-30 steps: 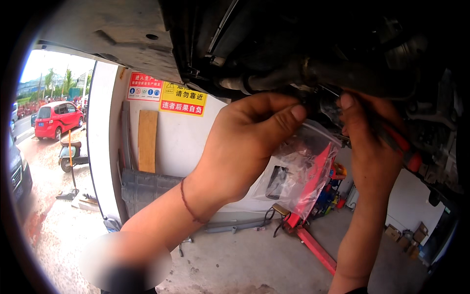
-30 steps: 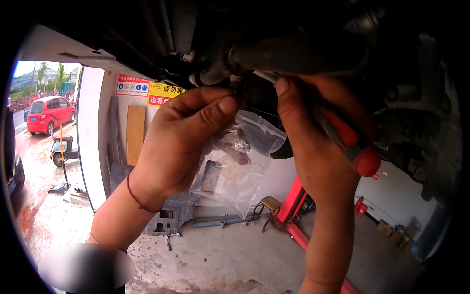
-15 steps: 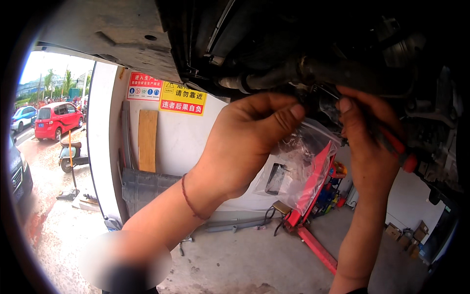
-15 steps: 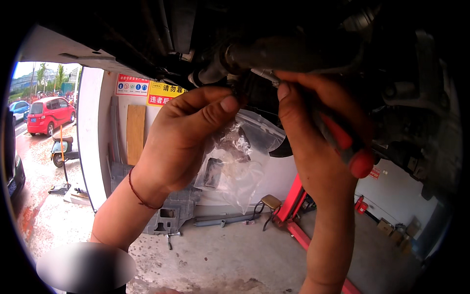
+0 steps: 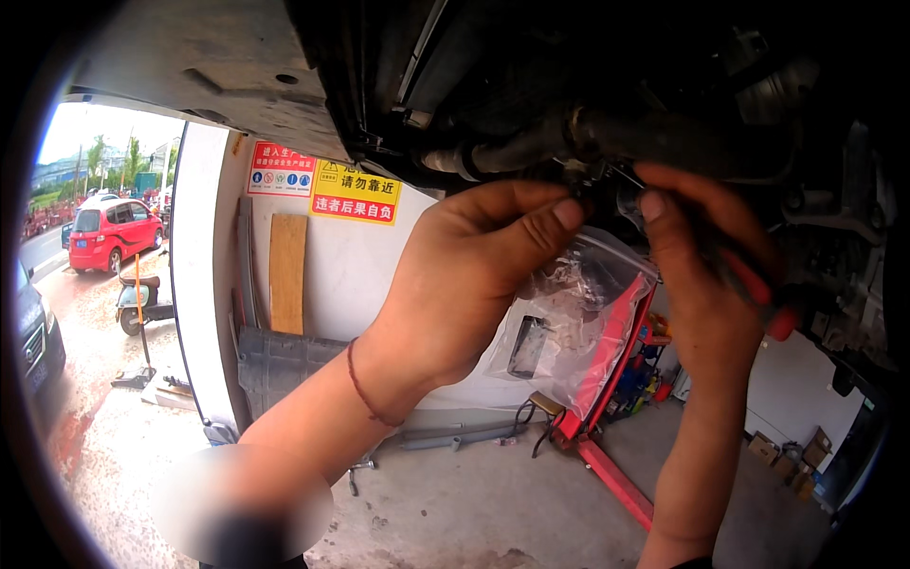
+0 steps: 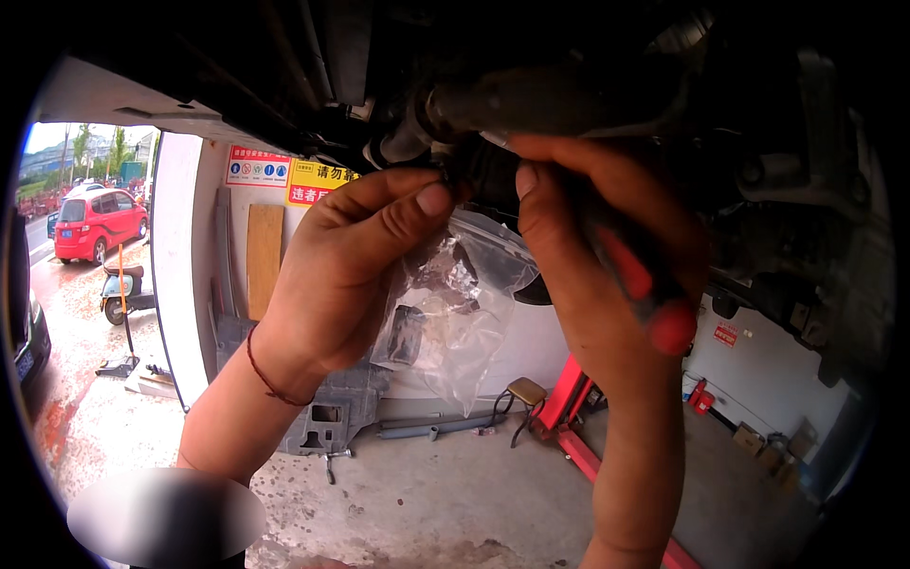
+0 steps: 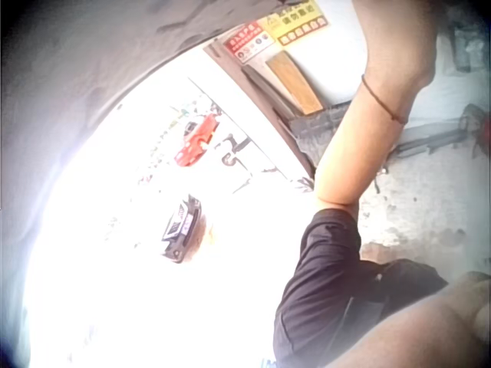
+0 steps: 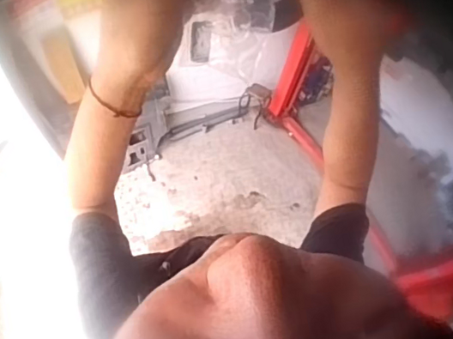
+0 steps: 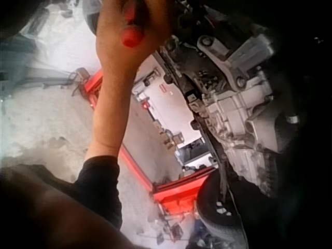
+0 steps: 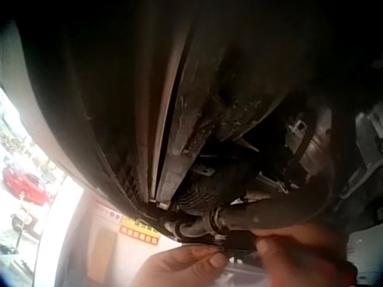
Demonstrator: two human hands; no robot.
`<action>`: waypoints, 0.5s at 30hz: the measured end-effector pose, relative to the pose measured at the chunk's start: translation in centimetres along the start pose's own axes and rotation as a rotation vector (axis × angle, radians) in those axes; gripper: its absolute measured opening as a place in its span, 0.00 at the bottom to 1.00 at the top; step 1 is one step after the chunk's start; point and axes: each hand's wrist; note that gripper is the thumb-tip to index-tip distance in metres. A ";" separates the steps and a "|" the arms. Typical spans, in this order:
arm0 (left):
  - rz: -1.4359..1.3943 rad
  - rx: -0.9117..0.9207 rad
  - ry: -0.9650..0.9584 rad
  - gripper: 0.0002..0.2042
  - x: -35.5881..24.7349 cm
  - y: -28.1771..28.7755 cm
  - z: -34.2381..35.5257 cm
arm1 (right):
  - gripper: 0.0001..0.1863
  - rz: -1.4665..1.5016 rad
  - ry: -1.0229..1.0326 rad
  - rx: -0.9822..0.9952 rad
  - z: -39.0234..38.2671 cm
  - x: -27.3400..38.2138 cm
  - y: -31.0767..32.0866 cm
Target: The person opens a plastic bag containing small parts at a workbench, then walks to a vehicle raised on a lift. They use a screwdriver to manipulate a component underneath the vehicle, appearing to install or adjust a part.
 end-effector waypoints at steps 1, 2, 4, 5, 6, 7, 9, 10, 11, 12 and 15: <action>0.007 -0.003 0.002 0.12 0.0 0.0 0.0 | 0.10 0.008 -0.044 0.009 0.0 0.1 0.0; 0.014 -0.005 0.004 0.12 0.0 -0.1 0.0 | 0.10 0.010 -0.025 0.007 0.0 0.0 0.0; 0.008 -0.003 -0.025 0.13 0.2 -0.1 0.0 | 0.10 0.016 0.014 0.005 0.1 -0.1 -0.2; 0.005 -0.003 -0.040 0.14 0.2 -0.1 0.0 | 0.10 0.020 -0.020 0.019 0.1 0.1 -0.2; -0.007 -0.002 -0.031 0.14 0.1 -0.1 -0.1 | 0.10 0.024 -0.054 0.033 0.1 0.3 -0.1; -0.019 0.000 -0.023 0.14 0.0 -0.2 -0.1 | 0.10 0.028 -0.088 0.047 0.1 0.5 0.0; -0.031 0.005 -0.015 0.14 0.0 -0.2 -0.1 | 0.09 0.015 0.002 0.056 0.2 0.4 -0.2; -0.032 0.008 -0.015 0.14 0.1 -0.2 0.0 | 0.09 0.007 0.047 0.062 0.2 0.3 -0.3; -0.033 0.012 -0.014 0.14 0.1 -0.2 0.0 | 0.09 0.014 0.050 0.071 0.3 0.2 -0.4; -0.029 0.006 -0.005 0.14 0.0 -0.3 0.0 | 0.09 0.022 0.054 0.080 0.3 0.2 -0.5; -0.024 0.014 0.016 0.14 -0.2 -0.2 -0.2 | 0.09 0.034 -0.002 0.114 0.2 0.5 -0.5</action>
Point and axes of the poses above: each hand's wrist, its own z-axis towards the middle knuckle, its own y-axis out of the back of the hand, x = y × z, and after that the axes turned 13 degrees about -x, right-handed
